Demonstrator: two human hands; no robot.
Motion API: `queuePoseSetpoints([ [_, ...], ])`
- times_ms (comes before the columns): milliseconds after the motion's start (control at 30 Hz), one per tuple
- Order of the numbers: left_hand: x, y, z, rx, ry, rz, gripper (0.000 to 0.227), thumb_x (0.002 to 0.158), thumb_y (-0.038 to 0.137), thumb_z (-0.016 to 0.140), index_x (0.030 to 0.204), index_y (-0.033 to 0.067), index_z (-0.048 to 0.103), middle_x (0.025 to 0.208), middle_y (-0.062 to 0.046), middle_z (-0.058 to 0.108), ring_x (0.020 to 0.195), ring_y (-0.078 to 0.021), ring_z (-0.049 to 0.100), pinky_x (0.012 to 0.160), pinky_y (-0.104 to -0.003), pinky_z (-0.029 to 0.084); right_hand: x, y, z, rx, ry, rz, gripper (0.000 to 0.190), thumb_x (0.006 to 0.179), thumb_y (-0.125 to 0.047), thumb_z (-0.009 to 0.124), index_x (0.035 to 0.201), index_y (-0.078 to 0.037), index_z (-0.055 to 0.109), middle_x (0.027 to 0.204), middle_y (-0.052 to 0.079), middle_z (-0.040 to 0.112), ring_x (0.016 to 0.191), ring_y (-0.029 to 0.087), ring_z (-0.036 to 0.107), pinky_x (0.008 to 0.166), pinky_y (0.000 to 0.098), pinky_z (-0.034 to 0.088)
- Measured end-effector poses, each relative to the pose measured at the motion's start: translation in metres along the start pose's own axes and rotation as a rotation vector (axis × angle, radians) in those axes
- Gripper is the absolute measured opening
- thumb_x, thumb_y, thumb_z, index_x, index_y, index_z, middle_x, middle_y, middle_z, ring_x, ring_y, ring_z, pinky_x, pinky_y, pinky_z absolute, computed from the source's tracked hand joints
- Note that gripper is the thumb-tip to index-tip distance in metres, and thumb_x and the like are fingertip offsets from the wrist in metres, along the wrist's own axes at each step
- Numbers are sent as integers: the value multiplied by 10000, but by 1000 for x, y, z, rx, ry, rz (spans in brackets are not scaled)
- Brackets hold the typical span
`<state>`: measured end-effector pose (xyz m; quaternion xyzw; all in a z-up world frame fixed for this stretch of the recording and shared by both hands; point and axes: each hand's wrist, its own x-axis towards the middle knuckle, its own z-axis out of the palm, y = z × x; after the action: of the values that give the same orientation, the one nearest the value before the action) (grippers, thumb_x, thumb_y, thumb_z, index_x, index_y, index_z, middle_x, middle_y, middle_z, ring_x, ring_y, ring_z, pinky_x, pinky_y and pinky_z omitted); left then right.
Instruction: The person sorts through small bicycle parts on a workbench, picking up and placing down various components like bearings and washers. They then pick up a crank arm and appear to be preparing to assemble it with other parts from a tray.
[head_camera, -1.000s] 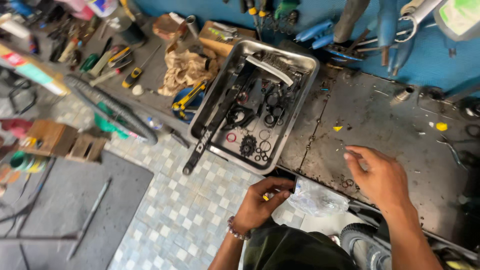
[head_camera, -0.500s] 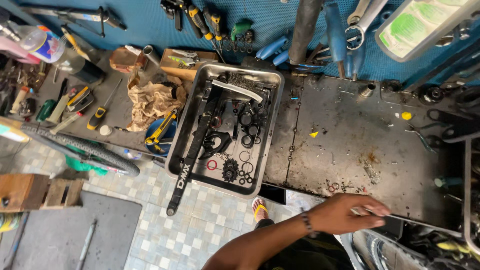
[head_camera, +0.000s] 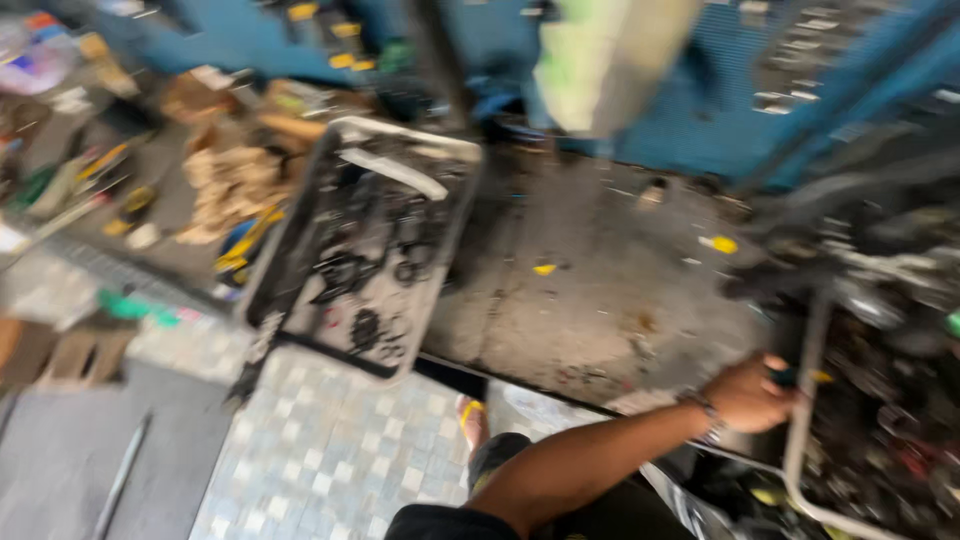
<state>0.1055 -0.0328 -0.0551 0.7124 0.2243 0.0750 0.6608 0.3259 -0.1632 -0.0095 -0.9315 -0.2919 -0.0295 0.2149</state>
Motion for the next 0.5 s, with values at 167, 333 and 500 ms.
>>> queuePoseSetpoints([
  [167,13,-30,13,-477,-5,-124,450,958,237,686,1318,44,496,867,-141,661,651,-215,645,531,-390,578,-34,104,-55,4,84,111,376,1098,-345,641,1160,15,732,1070,267,728,1018,408,708,876,498,540],
  [333,3,14,-1,-334,23,-242,377,948,184,710,1233,47,505,857,-90,648,667,-162,663,501,-347,600,-43,99,-55,137,158,237,419,1049,-431,671,1086,-19,739,997,246,724,968,424,696,842,484,534],
  [500,-5,40,-11,-262,103,-245,456,932,179,707,1272,29,441,887,-97,646,647,-168,665,488,-351,599,-50,73,-71,165,97,365,401,1042,-439,658,1083,-55,763,962,229,725,931,401,703,833,467,527],
])
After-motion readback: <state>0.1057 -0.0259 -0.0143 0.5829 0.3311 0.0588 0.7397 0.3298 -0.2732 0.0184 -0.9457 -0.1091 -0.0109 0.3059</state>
